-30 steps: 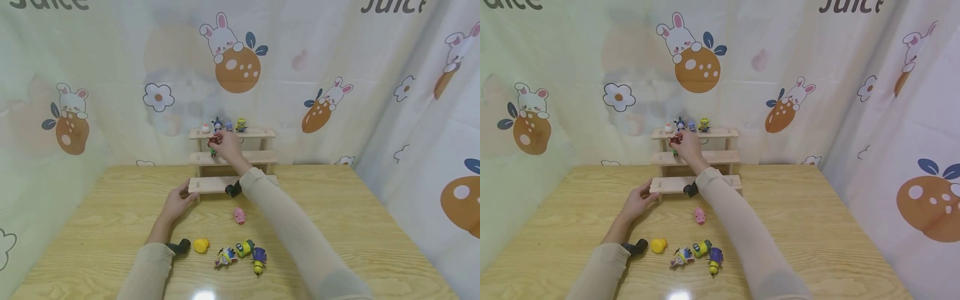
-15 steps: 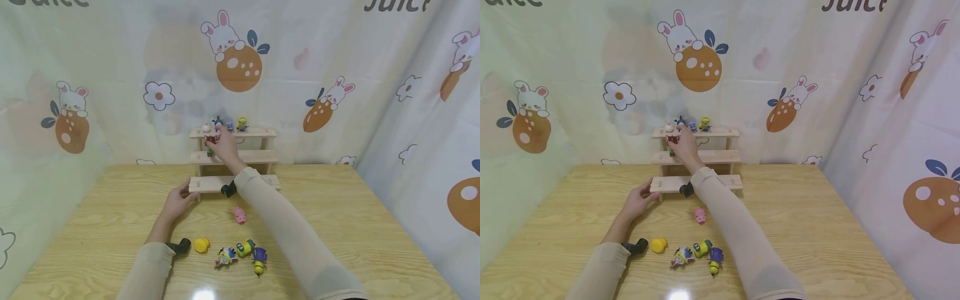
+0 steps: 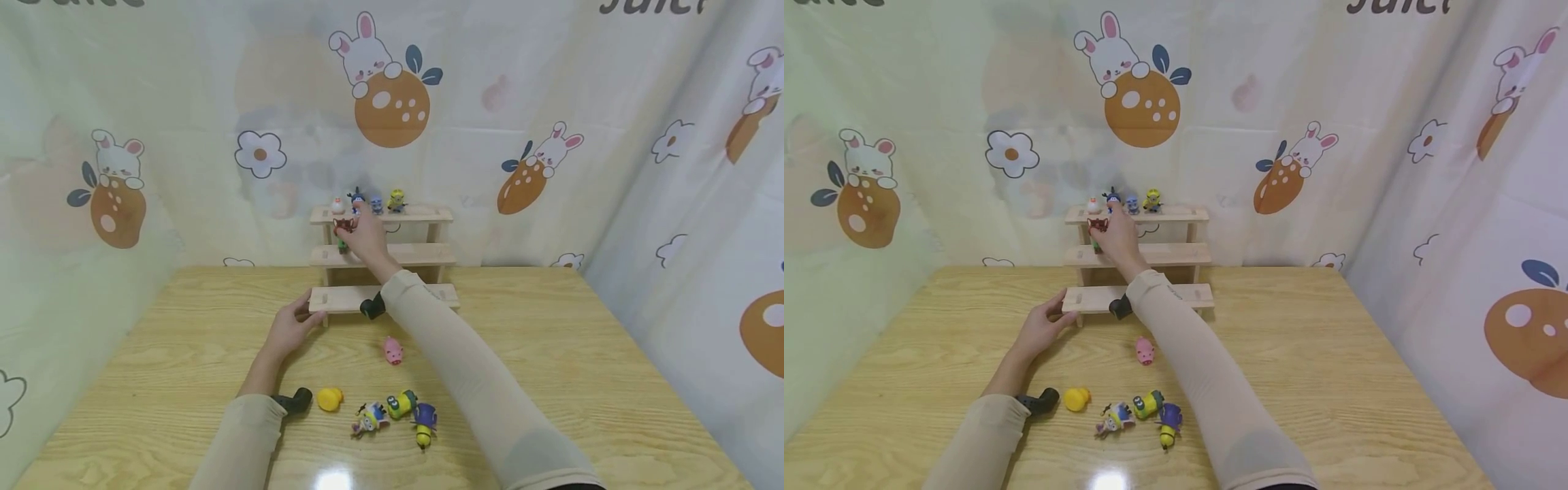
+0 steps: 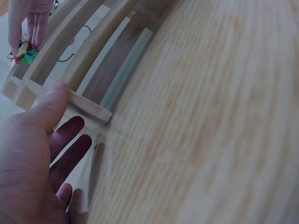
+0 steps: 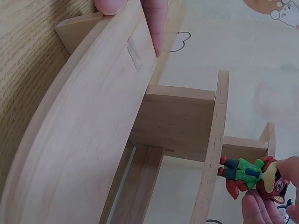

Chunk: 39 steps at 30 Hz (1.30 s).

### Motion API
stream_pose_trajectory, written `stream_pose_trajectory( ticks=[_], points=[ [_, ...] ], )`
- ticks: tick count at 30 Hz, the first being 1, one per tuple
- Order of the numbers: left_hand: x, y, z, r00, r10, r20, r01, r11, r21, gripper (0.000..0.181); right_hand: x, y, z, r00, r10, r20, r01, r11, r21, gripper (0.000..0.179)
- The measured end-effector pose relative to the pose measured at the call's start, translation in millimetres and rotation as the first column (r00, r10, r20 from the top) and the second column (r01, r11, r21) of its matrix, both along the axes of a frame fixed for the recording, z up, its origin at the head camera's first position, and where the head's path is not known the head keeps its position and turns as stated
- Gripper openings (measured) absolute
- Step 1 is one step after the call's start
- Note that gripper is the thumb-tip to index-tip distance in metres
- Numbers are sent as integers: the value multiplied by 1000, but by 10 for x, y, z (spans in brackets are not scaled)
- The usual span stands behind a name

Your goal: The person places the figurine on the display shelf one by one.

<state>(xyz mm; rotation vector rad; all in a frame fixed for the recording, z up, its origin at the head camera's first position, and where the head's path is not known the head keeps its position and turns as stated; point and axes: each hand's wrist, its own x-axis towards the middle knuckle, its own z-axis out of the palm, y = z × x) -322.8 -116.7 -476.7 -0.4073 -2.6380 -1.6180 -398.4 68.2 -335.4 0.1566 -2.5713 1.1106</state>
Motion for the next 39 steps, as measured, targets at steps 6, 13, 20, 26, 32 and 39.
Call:
stream_pose_trajectory(
  ticks=[6,13,20,26,32,39],
  points=[
    [25,24,1,1000,-4,6,4,1000,1,77,20,32,0,1000,-4,9,4,1000,22,65],
    [54,51,-7,1000,-10,8,10,1000,5,77,41,107,-3,999,17,38,-18,999,28,68],
    [42,44,-2,1000,-9,15,9,1000,-1,78,262,332,-81,989,140,46,-138,990,-36,65],
    [23,-6,20,1000,-5,12,5,1000,-13,80,653,587,-248,961,265,74,-271,960,75,44],
    [17,-43,26,1000,-6,5,6,1000,-22,78,1180,688,-425,827,526,197,-562,774,291,25],
    [8,-20,6,1000,-9,-4,9,1000,-12,78,1658,676,-492,579,627,521,-815,452,362,36]
  ],
)
